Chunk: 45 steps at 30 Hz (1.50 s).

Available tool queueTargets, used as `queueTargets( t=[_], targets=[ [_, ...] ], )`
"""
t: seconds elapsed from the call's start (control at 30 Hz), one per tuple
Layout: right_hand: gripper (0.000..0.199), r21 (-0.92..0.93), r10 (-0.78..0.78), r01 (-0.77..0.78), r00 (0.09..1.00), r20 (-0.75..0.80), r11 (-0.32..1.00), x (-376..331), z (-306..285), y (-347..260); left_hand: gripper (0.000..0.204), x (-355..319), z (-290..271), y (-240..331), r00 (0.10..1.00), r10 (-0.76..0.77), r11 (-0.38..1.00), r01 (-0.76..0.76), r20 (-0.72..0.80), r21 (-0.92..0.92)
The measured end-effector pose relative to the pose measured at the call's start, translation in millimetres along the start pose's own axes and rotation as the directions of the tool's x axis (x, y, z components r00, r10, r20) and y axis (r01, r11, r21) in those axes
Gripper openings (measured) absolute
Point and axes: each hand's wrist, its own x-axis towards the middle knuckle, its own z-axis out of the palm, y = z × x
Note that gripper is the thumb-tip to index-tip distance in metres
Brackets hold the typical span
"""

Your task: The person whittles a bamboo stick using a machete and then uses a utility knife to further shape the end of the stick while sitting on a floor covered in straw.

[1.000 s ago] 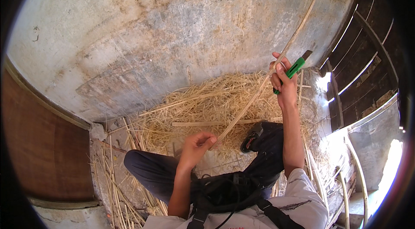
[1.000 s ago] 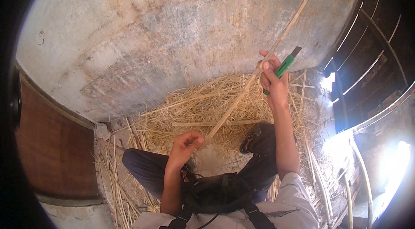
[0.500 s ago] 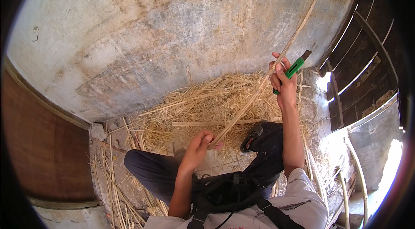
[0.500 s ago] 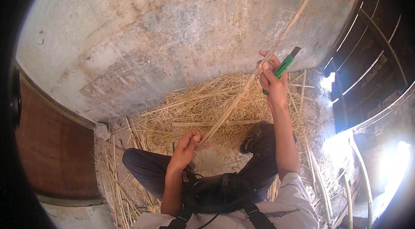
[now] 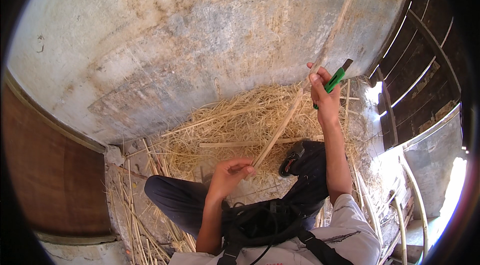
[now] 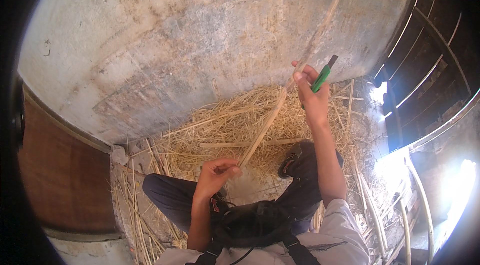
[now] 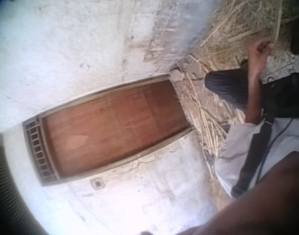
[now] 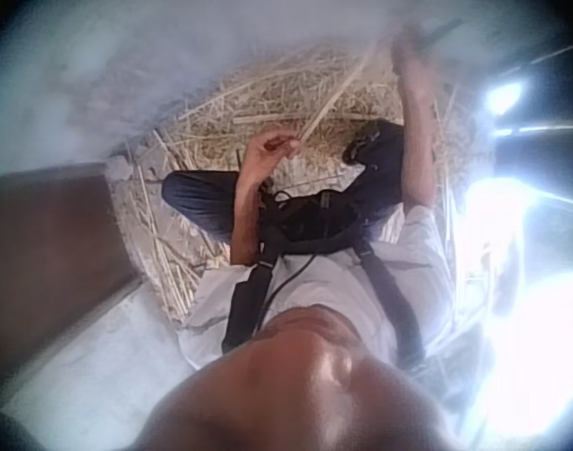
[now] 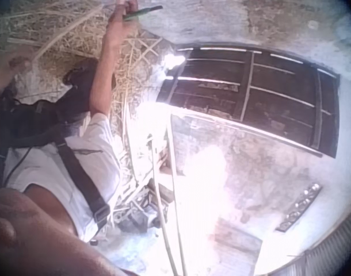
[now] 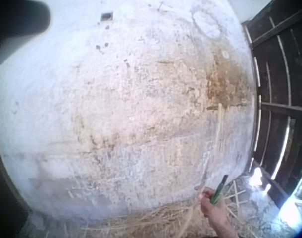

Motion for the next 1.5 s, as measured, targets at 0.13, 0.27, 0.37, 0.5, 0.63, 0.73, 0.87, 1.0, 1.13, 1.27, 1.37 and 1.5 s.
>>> queueTargets(
  t=[0.13, 0.27, 0.37, 0.5, 0.63, 0.73, 0.87, 1.0, 1.13, 1.27, 1.37, 1.5],
  targets=[
    [0.035, 0.043, 0.038, -0.037, 0.999, -0.026, 0.998, 1, -2, 4, 0.023, 0, -2, -5, 1.0, -0.007, 1.0, 0.007, 0.018, 0.006],
    [0.034, 0.019, 0.102, -0.101, 0.994, -0.048, 0.995, 0, -2, 11, 0.027, 2, -4, -15, 1.0, 0.0, 0.998, 0.001, -0.018, 0.057],
    [0.035, -0.058, 0.078, -0.08, 0.996, -0.034, 0.995, -4, 5, 12, 0.042, 5, -2, -17, 0.994, 0.094, 0.933, -0.066, -0.063, 0.354],
    [0.031, -0.107, -0.003, 0.006, 1.0, 0.029, 0.994, -17, 23, 21, 0.07, 8, 25, 23, 0.926, 0.353, 0.71, -0.173, -0.132, 0.683],
    [0.029, -0.184, 0.022, 0.007, 0.988, 0.154, 0.983, -36, 43, 23, 0.07, 28, 37, 38, 0.846, 0.52, 0.655, -0.305, -0.12, 0.691],
    [0.029, -0.257, 0.077, -0.014, 0.968, 0.238, 0.966, -42, 49, 21, 0.053, 36, 44, 43, 0.798, 0.577, 0.712, -0.385, -0.176, 0.587],
    [0.027, 0.017, 0.111, -0.121, 0.948, 0.298, 0.993, -50, 55, 6, 0.032, 27, 41, 56, 0.832, 0.519, 0.8, -0.393, -0.194, 0.453],
    [0.026, 0.013, 0.085, -0.099, 0.911, 0.404, 0.995, -48, 48, 1, 0.036, 15, 39, 73, 0.975, 0.208, 0.975, -0.213, -0.081, -0.059],
    [0.026, 0.064, 0.063, -0.101, 0.895, 0.442, 0.993, -53, 57, -10, 0.04, 15, 25, 73, 0.989, 0.118, 0.976, -0.099, 0.094, -0.193],
    [0.022, 0.029, 0.069, -0.094, 0.881, 0.468, 0.995, -53, 51, -6, 0.039, 13, 27, 78, 0.986, 0.1, 0.994, -0.093, 0.135, -0.057],
    [0.022, -0.005, 0.074, -0.082, 0.881, 0.467, 0.997, -54, 50, -5, 0.037, 8, 36, 91, 0.996, 0.071, 0.997, -0.07, 0.059, -0.02],
    [0.021, 0.003, 0.06, -0.069, 0.883, 0.466, 0.998, -57, 54, -6, 0.036, 5, 33, 90, 0.99, 0.135, 0.991, -0.134, 0.043, -0.025]
  ],
)
